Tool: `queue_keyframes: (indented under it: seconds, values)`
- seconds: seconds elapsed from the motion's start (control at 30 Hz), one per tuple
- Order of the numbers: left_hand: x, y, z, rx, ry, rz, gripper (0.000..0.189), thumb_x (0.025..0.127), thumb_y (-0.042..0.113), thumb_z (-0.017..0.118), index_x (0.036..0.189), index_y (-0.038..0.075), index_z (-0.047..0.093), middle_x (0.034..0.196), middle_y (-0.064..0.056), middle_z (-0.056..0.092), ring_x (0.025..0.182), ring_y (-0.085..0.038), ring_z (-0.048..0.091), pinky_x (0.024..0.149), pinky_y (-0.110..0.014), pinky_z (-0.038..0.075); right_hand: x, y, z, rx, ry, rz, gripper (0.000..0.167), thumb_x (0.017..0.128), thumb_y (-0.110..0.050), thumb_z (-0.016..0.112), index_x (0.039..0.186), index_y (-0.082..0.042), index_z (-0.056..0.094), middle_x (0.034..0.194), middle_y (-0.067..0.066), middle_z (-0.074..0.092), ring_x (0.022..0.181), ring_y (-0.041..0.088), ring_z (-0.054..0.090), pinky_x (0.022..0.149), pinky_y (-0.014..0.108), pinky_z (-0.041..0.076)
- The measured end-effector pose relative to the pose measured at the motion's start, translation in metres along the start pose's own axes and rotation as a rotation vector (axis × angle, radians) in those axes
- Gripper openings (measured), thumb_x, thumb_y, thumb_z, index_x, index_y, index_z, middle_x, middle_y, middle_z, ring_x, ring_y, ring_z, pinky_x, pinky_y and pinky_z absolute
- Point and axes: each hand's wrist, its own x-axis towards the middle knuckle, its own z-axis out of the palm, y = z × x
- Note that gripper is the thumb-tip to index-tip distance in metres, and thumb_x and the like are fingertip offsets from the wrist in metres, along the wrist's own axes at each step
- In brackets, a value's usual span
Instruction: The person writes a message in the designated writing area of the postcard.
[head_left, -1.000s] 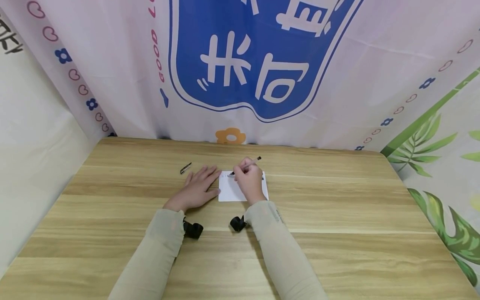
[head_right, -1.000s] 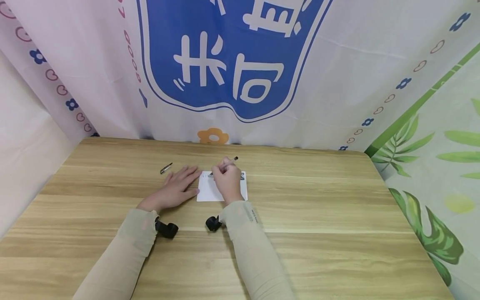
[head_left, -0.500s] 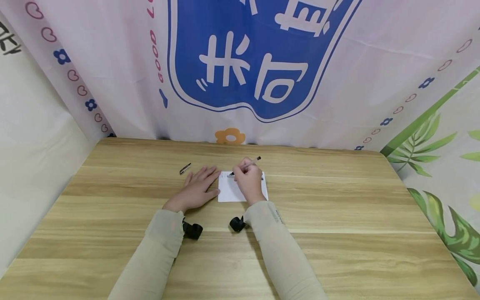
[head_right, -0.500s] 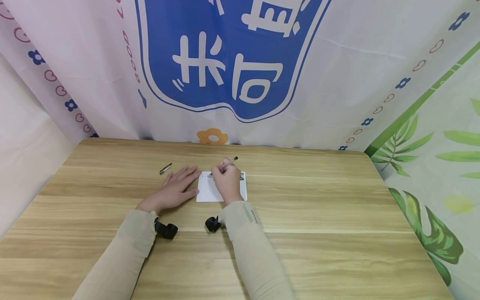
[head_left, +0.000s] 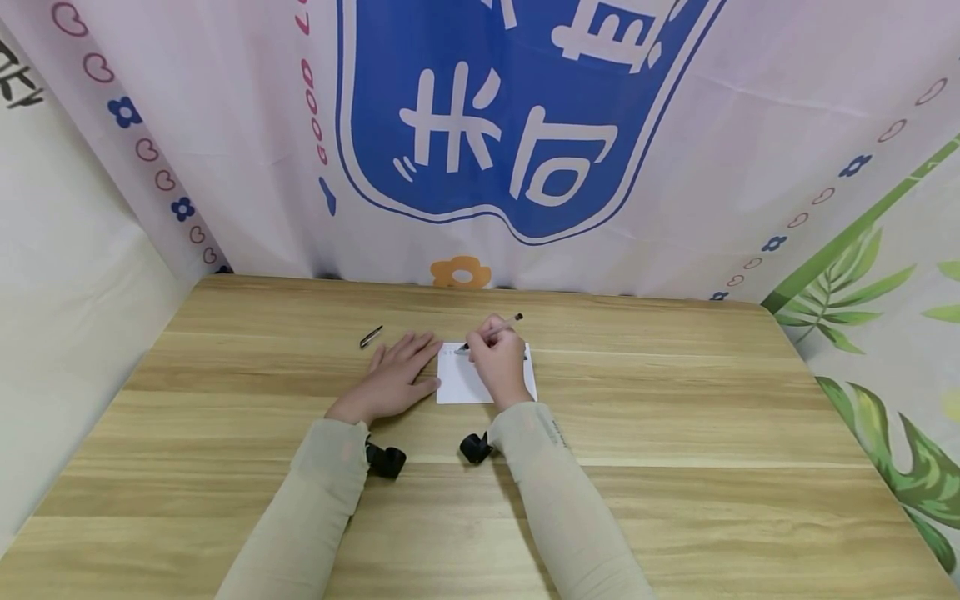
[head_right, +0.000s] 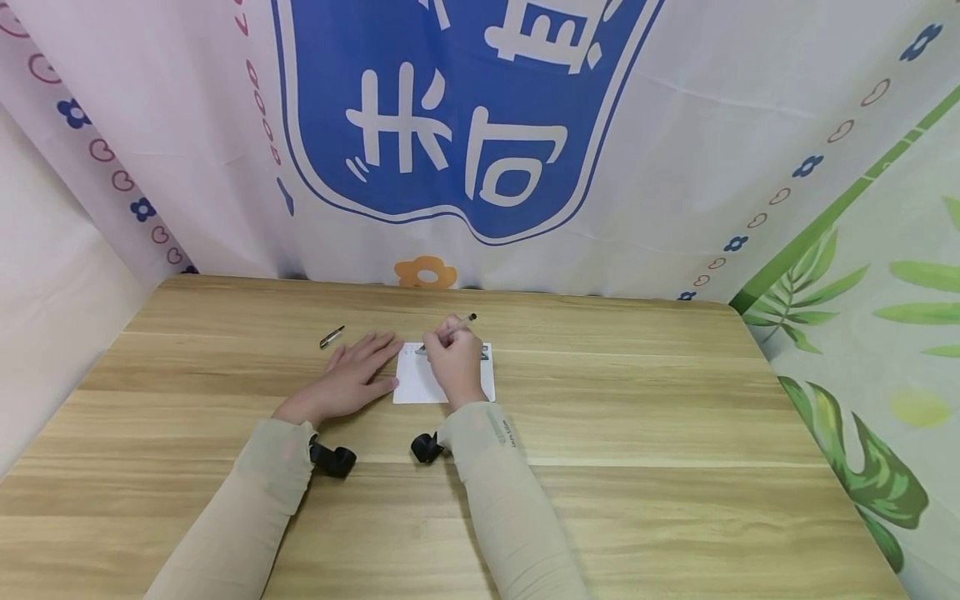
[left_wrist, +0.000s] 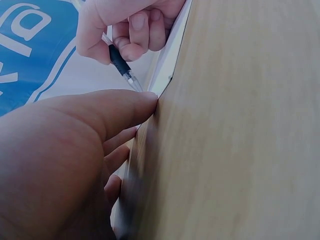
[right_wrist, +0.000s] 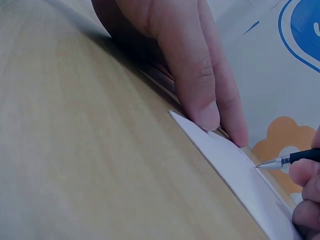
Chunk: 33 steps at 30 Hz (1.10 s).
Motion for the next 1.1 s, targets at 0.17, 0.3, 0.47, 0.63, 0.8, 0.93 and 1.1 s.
queue_keyframes:
  seconds: [0.17, 0.3, 0.47, 0.63, 0.8, 0.93, 1.1]
  values:
    - [0.0002, -0.0003, 0.0003, 0.003, -0.002, 0.0, 0.064, 0.107, 0.032, 0.05, 0.161, 0.008, 0.027, 0.168, -0.015, 0.017, 0.155, -0.04, 0.003, 0.118, -0.067, -0.005, -0.0003, 0.0011, 0.0001, -0.009, -0.003, 0.007, 0.018, 0.089, -0.006, 0.059, 0.072, -0.009, 0.054, 0.057, 0.003, 0.057, 0.052, 0.015, 0.057, 0.049, 0.024, 0.046]
    - [0.001, -0.0025, 0.0017, -0.001, -0.01, -0.009, 0.065, 0.106, 0.033, 0.05, 0.161, 0.009, 0.026, 0.169, -0.014, 0.016, 0.155, -0.038, 0.001, 0.119, -0.065, -0.006, -0.0005, 0.0009, 0.0002, -0.011, -0.005, 0.013, 0.017, 0.088, -0.005, 0.059, 0.072, -0.008, 0.054, 0.057, 0.002, 0.057, 0.052, 0.015, 0.057, 0.05, 0.024, 0.046]
    - [0.0005, -0.0017, 0.0021, -0.006, -0.006, -0.007, 0.064, 0.107, 0.032, 0.05, 0.161, 0.009, 0.026, 0.168, -0.015, 0.016, 0.155, -0.039, 0.002, 0.118, -0.066, -0.006, -0.0003, 0.0004, 0.0009, -0.005, -0.002, 0.02, 0.017, 0.087, -0.004, 0.06, 0.072, -0.008, 0.054, 0.057, 0.001, 0.056, 0.052, 0.016, 0.057, 0.049, 0.025, 0.046]
    - [0.0005, -0.001, 0.0019, 0.001, -0.001, -0.005, 0.064, 0.106, 0.031, 0.051, 0.161, 0.009, 0.027, 0.168, -0.014, 0.017, 0.155, -0.039, 0.002, 0.118, -0.066, -0.006, -0.0001, -0.0004, 0.0007, -0.003, -0.003, 0.023, 0.017, 0.088, -0.003, 0.06, 0.072, -0.008, 0.054, 0.057, 0.002, 0.056, 0.052, 0.016, 0.056, 0.049, 0.024, 0.045]
    - [0.0002, -0.0009, 0.0014, -0.007, 0.002, -0.001, 0.064, 0.106, 0.031, 0.051, 0.161, 0.008, 0.027, 0.168, -0.015, 0.017, 0.155, -0.04, 0.002, 0.118, -0.066, -0.006, -0.0003, -0.0021, -0.0001, -0.004, -0.012, 0.024, 0.017, 0.088, -0.004, 0.059, 0.072, -0.008, 0.054, 0.057, 0.002, 0.056, 0.052, 0.015, 0.056, 0.05, 0.024, 0.045]
    - [0.001, -0.0021, 0.0016, -0.01, 0.004, -0.003, 0.064, 0.106, 0.031, 0.051, 0.161, 0.008, 0.027, 0.168, -0.015, 0.017, 0.155, -0.039, 0.002, 0.118, -0.066, -0.006, 0.0, -0.0022, -0.0002, -0.004, -0.019, 0.013, 0.017, 0.089, -0.003, 0.059, 0.073, -0.007, 0.055, 0.057, 0.002, 0.056, 0.052, 0.016, 0.056, 0.049, 0.024, 0.045]
    - [0.0018, -0.0032, 0.0023, -0.01, 0.005, 0.004, 0.064, 0.106, 0.032, 0.05, 0.161, 0.007, 0.027, 0.168, -0.016, 0.017, 0.155, -0.04, 0.002, 0.118, -0.066, -0.006, -0.0001, -0.0033, -0.0005, 0.0, -0.017, 0.011, 0.017, 0.088, -0.002, 0.059, 0.072, -0.007, 0.054, 0.056, 0.001, 0.056, 0.051, 0.015, 0.055, 0.048, 0.023, 0.044]
